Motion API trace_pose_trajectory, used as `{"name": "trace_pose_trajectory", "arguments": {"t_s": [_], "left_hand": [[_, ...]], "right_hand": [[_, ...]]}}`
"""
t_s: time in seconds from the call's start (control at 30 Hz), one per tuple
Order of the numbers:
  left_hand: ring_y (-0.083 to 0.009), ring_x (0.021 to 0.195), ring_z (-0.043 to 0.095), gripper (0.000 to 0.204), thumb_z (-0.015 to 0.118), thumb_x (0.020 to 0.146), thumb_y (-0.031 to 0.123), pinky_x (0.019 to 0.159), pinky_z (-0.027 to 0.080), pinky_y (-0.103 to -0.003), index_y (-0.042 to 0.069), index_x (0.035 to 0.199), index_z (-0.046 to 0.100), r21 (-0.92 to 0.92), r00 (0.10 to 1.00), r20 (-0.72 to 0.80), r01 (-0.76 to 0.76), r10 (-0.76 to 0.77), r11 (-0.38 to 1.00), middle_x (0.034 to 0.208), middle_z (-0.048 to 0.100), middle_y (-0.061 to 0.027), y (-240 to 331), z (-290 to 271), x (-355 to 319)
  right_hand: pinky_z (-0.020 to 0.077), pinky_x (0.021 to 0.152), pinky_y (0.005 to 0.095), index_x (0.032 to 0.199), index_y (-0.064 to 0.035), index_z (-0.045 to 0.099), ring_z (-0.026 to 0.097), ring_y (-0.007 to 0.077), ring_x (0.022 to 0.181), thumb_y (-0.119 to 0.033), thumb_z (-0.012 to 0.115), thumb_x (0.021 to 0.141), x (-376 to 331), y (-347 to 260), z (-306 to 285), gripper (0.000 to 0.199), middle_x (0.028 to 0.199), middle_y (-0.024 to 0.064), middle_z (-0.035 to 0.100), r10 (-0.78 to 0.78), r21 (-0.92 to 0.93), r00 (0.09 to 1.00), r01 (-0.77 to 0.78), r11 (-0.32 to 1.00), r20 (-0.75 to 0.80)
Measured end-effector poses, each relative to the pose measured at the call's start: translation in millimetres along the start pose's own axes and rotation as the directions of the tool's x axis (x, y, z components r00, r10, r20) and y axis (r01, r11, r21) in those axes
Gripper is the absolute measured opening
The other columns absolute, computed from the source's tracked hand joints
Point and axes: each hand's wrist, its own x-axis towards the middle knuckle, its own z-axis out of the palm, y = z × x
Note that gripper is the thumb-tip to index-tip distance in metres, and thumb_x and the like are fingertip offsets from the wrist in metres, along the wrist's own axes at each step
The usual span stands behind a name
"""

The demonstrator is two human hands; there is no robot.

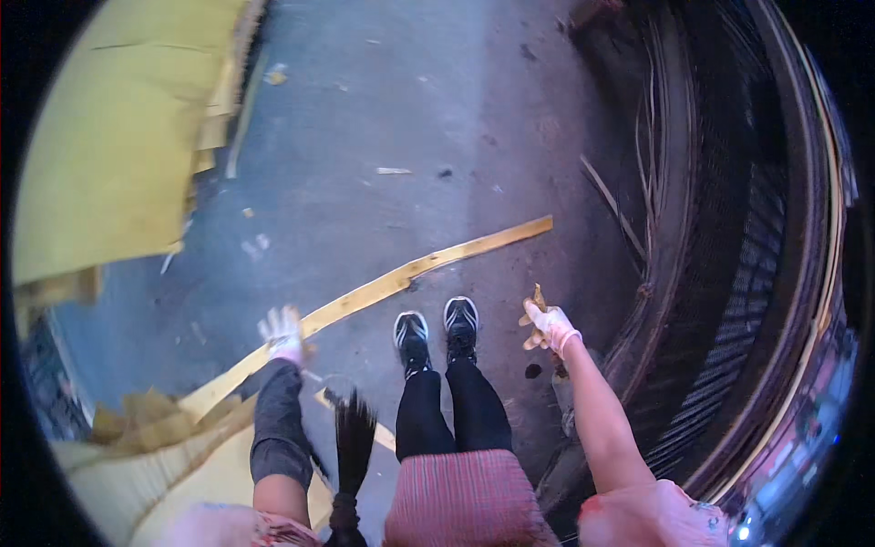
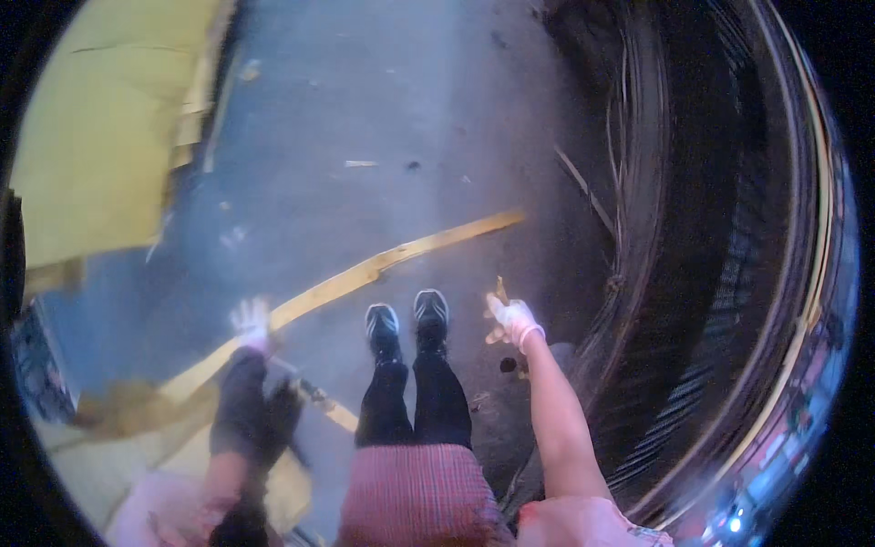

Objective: The person assembles large plywood sheets on a long production table by hand, fitting the edges together, picking up thin wooden strips and smaller sheets from nearby stacks, and laying them onto the table surface.

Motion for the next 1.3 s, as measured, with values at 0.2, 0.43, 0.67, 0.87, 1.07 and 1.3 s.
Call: {"name": "trace_pose_trajectory", "arguments": {"t_s": [0.2, 0.43, 0.67, 0.87, 1.07, 1.3], "left_hand": [[-0.0321, 0.125, 0.034, 0.078, 0.068, 0.070, 0.036, 0.105, 0.018, -0.049, 0.008, 0.134, 0.032, -0.341, 0.773, 0.633, 0.334, -0.048, 0.879, 0.131, 0.041, -0.0176, -71, 83, 61], [-0.0352, 0.128, 0.028, 0.083, 0.065, 0.071, 0.043, 0.106, 0.015, -0.048, 0.007, 0.136, 0.027, -0.269, 0.982, 0.064, -0.155, 0.178, 0.951, 0.134, 0.038, -0.0170, -24, -8, -39], [-0.0318, 0.133, 0.014, 0.095, 0.069, 0.069, 0.041, 0.109, 0.011, -0.041, 0.002, 0.138, 0.018, 0.036, 0.994, 0.002, -0.106, 0.106, 0.994, 0.142, 0.021, -0.0182, -12, 61, 45], [-0.0305, 0.097, 0.058, 0.090, 0.075, 0.062, 0.034, 0.083, 0.047, -0.035, 0.008, 0.135, 0.029, -0.383, 0.978, 0.161, -0.060, 0.131, 0.922, 0.107, 0.059, -0.0177, -4, 119, 66], [-0.0294, 0.087, 0.061, 0.060, 0.078, 0.063, 0.027, 0.074, 0.049, -0.035, 0.005, 0.113, 0.055, -0.476, 0.782, -0.399, -0.623, 0.478, 0.622, 0.096, 0.062, -0.0167, -8, -112, -110], [-0.0329, 0.097, 0.057, 0.063, 0.068, 0.070, 0.034, 0.088, 0.041, -0.040, 0.006, 0.122, 0.048, -0.116, 0.868, -0.108, -0.494, 0.484, 0.861, 0.104, 0.059, -0.0199, -73, -263, -311]], "right_hand": [[0.0374, 0.037, 0.0256, 0.093, 0.0026, 0.056, 0.062, 0.0205, 0.052, -0.051, 0.046, 0.087, 70, 63, 30, 0.055, 0.068, 0.0142, 0.063, 0.068, 0.264, 0.998, -0.062, 0.962, -0.014], [0.0372, 0.038, 0.0252, 0.094, -0.0002, 0.055, 0.063, 0.0208, 0.056, -0.058, 0.044, 0.084, 6, 5, 55, 0.059, 0.075, 0.0142, 0.065, 0.036, 0.249, 0.997, -0.019, 0.968, -0.064], [0.0371, 0.039, 0.0253, 0.092, -0.0016, 0.055, 0.062, 0.0183, 0.057, -0.056, 0.044, 0.085, 59, -38, 57, 0.056, 0.073, 0.0121, 0.064, -0.137, 0.116, 0.984, 0.150, 0.982, -0.113], [0.0374, 0.038, 0.0262, 0.094, -0.0007, 0.053, 0.063, 0.0222, 0.056, -0.057, 0.044, 0.084, 104, 8, 40, 0.057, 0.072, 0.0155, 0.064, -0.009, 0.147, 0.984, 0.037, 0.988, -0.180], [0.0382, 0.042, 0.0265, 0.100, -0.0042, 0.052, 0.053, 0.0159, 0.052, -0.060, 0.049, 0.080, 16, -40, 42, 0.059, 0.079, 0.0088, 0.058, -0.320, 0.265, 0.910, 0.387, 0.883, -0.262], [0.0438, 0.047, 0.0198, 0.091, -0.0076, 0.058, 0.060, 0.0144, 0.073, -0.024, 0.063, 0.083, -268, -216, 40, 0.019, 0.084, 0.0027, 0.061, -0.642, 0.868, 0.739, 0.439, 0.232, -0.202]]}}
